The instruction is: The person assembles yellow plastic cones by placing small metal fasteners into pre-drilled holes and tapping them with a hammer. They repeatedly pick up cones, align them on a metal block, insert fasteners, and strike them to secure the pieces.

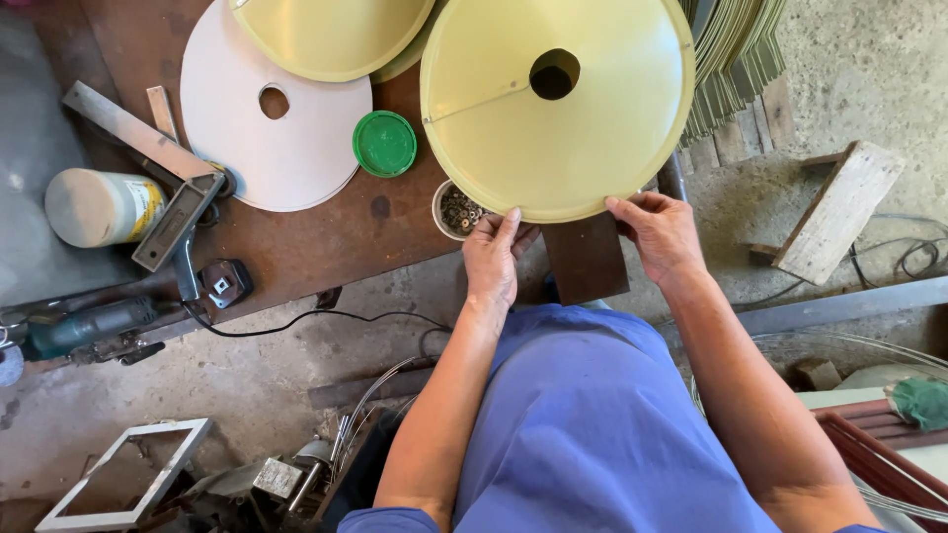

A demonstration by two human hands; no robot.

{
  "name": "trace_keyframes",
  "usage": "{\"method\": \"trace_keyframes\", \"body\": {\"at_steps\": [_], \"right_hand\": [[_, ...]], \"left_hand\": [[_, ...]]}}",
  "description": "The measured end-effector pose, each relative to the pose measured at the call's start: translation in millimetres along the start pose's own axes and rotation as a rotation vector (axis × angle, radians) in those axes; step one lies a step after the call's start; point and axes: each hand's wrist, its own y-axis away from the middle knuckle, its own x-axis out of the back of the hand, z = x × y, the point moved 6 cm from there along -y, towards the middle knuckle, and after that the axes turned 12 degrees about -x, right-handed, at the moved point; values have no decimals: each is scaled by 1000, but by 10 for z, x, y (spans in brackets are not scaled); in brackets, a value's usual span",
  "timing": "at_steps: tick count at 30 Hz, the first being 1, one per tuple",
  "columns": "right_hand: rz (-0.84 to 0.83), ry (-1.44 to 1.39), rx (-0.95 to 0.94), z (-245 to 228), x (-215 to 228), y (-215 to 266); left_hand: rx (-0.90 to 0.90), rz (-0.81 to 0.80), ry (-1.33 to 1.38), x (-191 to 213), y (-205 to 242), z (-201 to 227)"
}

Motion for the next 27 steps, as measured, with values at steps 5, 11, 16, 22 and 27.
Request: {"method": "trace_keyframes", "body": {"at_steps": [5,11,16,22,27], "right_hand": [[21,12,2,-65,-32,46],[38,41,14,-75,-21,51],[38,43,16,-24,7,21],[30,37,16,-2,8,-8],[35,42,9,-5,16,-8]], "left_hand": [[-7,12,-33,-23,9,35],[-167,123,-772,130,98,413],[-507,244,-1487,333,-36,736],[-560,77,-1701,223,-326,671],[-703,-39,-1805,210,-429,677]]}}
